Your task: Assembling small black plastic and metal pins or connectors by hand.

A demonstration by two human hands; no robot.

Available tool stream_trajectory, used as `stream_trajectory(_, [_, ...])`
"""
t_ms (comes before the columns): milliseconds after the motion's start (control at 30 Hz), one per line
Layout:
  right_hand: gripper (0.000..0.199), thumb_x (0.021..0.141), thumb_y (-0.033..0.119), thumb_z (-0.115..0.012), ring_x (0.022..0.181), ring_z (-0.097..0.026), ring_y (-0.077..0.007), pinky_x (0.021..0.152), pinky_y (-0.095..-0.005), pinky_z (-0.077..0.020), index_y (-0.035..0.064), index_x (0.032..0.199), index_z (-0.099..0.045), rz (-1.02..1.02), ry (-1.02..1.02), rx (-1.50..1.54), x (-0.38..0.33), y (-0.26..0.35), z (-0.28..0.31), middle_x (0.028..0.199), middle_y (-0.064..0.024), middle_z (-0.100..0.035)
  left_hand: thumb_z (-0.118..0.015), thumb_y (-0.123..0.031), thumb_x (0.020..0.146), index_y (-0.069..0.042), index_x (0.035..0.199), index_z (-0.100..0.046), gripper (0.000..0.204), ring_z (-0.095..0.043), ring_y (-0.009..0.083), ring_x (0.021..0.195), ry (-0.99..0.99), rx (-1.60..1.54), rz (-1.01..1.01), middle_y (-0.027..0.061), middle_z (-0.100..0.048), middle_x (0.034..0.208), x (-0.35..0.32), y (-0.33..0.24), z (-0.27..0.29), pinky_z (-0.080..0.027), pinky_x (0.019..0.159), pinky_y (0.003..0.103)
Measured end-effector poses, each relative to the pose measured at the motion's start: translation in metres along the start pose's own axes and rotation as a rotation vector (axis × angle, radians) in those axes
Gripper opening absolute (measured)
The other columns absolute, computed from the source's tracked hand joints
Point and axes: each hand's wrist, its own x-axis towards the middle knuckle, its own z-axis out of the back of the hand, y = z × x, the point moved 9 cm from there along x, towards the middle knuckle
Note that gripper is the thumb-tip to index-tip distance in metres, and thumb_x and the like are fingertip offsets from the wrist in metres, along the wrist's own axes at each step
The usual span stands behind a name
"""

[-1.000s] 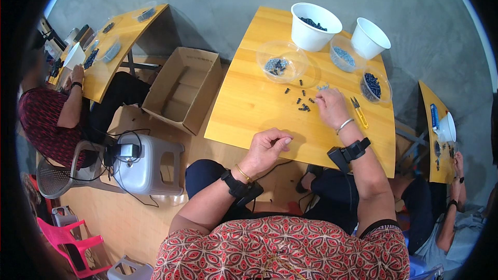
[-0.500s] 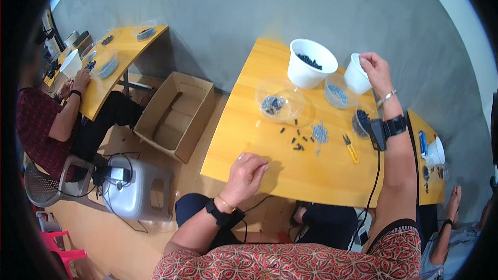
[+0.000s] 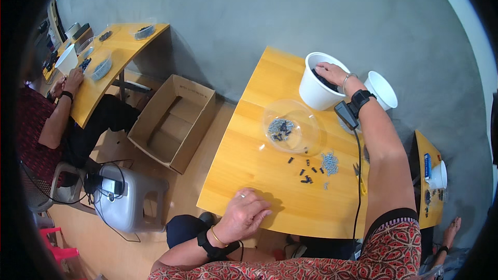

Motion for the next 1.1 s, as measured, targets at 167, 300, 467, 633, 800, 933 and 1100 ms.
stream_trajectory(167, [0.057, 0.082, 0.043, -0.046, 0.115, -0.046, -0.0323, 0.097, -0.0426, -0.0350, 0.0193, 0.133, -0.037, 0.065, 0.217, -0.026, 0.003, 0.026, -0.034, 0.123, -0.0148, -0.050, -0.068, -0.006, 0.071, -0.003, 0.084, -0.062, 0.014, -0.056, 0.0279, 0.074, 0.038, -0.027, 0.034, 0.0094, -0.056, 0.076, 0.001, 0.003, 0.001, -0.044, 0.080, 0.040])
stream_trajectory(300, [0.058, 0.081, 0.043, -0.048, 0.113, -0.047, -0.0334, 0.096, -0.0443, -0.0351, 0.0186, 0.133, -0.036, -0.066, 0.324, -0.198, 0.003, 0.012, -0.041, 0.120, -0.0150, -0.051, -0.068, -0.007, 0.071, -0.003, 0.084, -0.061, 0.014, -0.055, 0.0274, 0.074, 0.066, -0.009, 0.029, 0.0090, -0.056, 0.077, 0.004, 0.001, -0.003, -0.042, 0.083, 0.040])
stream_trajectory(467, [0.053, 0.080, 0.035, -0.054, 0.111, -0.050, -0.0317, 0.092, -0.0424, -0.0397, 0.0158, 0.128, -0.042, -0.020, 0.378, -0.061, -0.001, 0.020, -0.045, 0.123, -0.0139, -0.051, -0.068, -0.006, 0.071, -0.003, 0.084, -0.061, 0.015, -0.054, 0.0273, 0.076, 0.075, 0.065, 0.017, 0.0088, -0.056, 0.078, 0.003, -0.003, -0.006, -0.041, 0.083, 0.040])
stream_trajectory(633, [0.036, 0.081, 0.022, -0.053, 0.105, -0.054, -0.0310, 0.089, -0.0395, -0.0428, 0.0115, 0.116, -0.054, -0.016, 0.250, -0.152, -0.007, 0.034, -0.034, 0.115, -0.0145, -0.057, -0.069, -0.005, 0.068, -0.003, 0.084, -0.061, 0.018, -0.054, 0.0278, 0.076, 0.054, 0.121, 0.022, 0.0085, -0.056, 0.078, 0.005, -0.005, -0.007, -0.041, 0.079, 0.039])
stream_trajectory(800, [0.026, 0.083, 0.021, -0.050, 0.089, -0.059, -0.0330, 0.082, -0.0376, -0.0459, 0.0083, 0.102, -0.062, 0.114, -0.038, -0.206, -0.006, 0.046, -0.004, 0.093, -0.0178, -0.063, -0.070, -0.005, 0.067, -0.003, 0.086, -0.062, 0.020, -0.054, 0.0275, 0.076, 0.063, 0.147, 0.039, 0.0081, -0.056, 0.078, 0.006, -0.005, -0.009, -0.041, 0.078, 0.038])
stream_trajectory(933, [0.025, 0.080, 0.023, -0.052, 0.086, -0.059, -0.0327, 0.080, -0.0385, -0.0462, 0.0070, 0.095, -0.064, 0.050, -0.074, -0.244, -0.005, 0.044, 0.000, 0.091, -0.0178, -0.064, -0.070, -0.005, 0.067, -0.003, 0.087, -0.063, 0.021, -0.054, 0.0261, 0.075, 0.058, 0.156, 0.037, 0.0080, -0.056, 0.078, 0.006, -0.003, -0.010, -0.041, 0.078, 0.038])
stream_trajectory(1100, [0.027, 0.076, 0.028, -0.058, 0.074, -0.062, -0.0262, 0.071, -0.0338, -0.0479, 0.0023, 0.080, -0.066, -0.034, -0.279, 0.129, -0.005, 0.017, 0.021, 0.081, -0.0143, -0.065, -0.069, -0.006, 0.068, -0.003, 0.087, -0.063, 0.020, -0.054, 0.0260, 0.075, 0.069, 0.143, 0.037, 0.0080, -0.057, 0.079, 0.006, -0.001, -0.012, -0.041, 0.078, 0.038])
